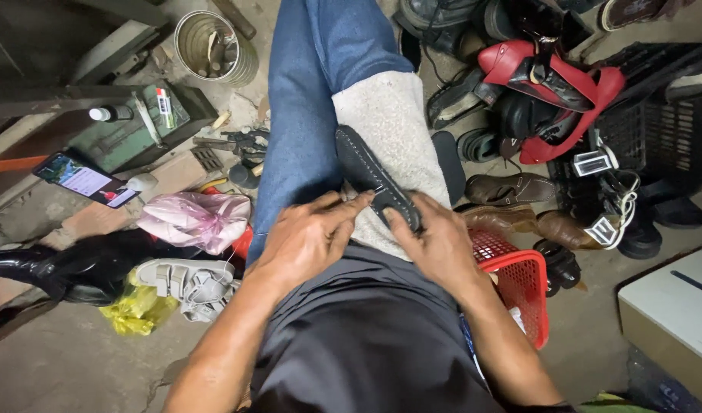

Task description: The person sits on a chair and sews a black shoe using a needle and white thread. They hold the shoe on their lap, which is covered by a white cloth, and repeatedly push the needle through the sole while pulling the thread tight.

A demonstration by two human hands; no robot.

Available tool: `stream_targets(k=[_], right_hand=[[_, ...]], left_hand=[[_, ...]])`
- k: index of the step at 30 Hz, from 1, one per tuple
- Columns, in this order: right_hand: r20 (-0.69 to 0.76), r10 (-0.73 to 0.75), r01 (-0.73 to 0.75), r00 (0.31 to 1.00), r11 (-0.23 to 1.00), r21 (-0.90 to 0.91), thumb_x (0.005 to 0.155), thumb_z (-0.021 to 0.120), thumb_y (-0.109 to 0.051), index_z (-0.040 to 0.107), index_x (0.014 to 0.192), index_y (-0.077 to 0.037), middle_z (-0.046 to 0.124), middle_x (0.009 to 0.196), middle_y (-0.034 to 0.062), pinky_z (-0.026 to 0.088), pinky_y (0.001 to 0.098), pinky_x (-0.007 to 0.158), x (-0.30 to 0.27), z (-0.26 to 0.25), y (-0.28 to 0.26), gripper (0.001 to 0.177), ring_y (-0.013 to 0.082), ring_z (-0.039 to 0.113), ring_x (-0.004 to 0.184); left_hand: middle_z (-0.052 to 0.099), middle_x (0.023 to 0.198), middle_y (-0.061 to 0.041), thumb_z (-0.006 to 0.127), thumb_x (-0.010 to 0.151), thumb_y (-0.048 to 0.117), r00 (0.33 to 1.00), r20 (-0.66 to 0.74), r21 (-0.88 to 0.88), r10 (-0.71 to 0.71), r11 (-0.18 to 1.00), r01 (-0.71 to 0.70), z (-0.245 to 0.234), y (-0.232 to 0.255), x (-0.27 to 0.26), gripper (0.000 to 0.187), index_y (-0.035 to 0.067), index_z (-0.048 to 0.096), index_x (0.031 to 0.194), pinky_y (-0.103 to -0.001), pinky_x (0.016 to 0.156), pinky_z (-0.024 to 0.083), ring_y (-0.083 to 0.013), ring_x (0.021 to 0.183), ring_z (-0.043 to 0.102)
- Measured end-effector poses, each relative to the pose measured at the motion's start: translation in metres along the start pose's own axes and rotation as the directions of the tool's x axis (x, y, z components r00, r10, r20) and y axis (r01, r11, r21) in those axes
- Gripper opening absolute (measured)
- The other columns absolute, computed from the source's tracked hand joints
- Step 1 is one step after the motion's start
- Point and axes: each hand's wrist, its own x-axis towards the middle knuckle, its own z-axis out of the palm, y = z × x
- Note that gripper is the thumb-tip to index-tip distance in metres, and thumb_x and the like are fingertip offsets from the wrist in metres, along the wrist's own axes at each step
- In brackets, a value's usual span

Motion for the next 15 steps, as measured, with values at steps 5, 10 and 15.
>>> stream_targets(k=[5, 10, 15], right_hand=[[-0.017, -0.089, 0.084, 0.996, 0.979, -0.184, 0.099, 0.068, -0.032, 0.072, 0.104, 0.002, 0.073, 0.087, 0.0208, 0.058, 0.045, 0.063, -0.003, 0.021, -0.001, 0.034, 0.0379, 0.073, 0.078], [0.011, -0.078, 0.078, 0.997, 0.968, -0.237, 0.1, 0.065, -0.037, 0.071, 0.113, 0.005, 0.075, 0.095, 0.0245, 0.059, 0.048, 0.068, 0.001, 0.02, -0.008, 0.044, 0.0398, 0.074, 0.085], [-0.06, 0.018, -0.013, 0.998, 0.996, 0.084, 0.104, 0.056, -0.03, 0.077, 0.103, -0.003, 0.074, 0.102, 0.0222, 0.059, 0.048, 0.069, 0.01, -0.008, -0.005, 0.034, 0.0417, 0.071, 0.086]], left_hand=[[0.071, 0.08, -0.009, 0.055, 0.095, 0.017, 0.995, -0.033, 0.113, 0.09, 0.99, -0.086, 0.002, -0.007, 0.006, 0.031, 0.022, 0.077, 0.117, -0.048, 0.056, 0.059, -0.0366, 0.071, 0.073], [0.069, 0.077, -0.007, 0.056, 0.093, 0.019, 0.989, -0.06, 0.137, 0.138, 0.982, -0.129, 0.004, -0.02, 0.006, 0.032, 0.024, 0.077, 0.116, -0.045, 0.054, 0.059, -0.0345, 0.069, 0.073], [0.073, 0.081, -0.003, 0.059, 0.097, 0.016, 0.997, -0.069, 0.021, 0.036, 0.999, -0.035, -0.012, -0.024, -0.005, 0.029, 0.025, 0.077, 0.118, -0.039, 0.06, 0.059, -0.0306, 0.076, 0.074]])
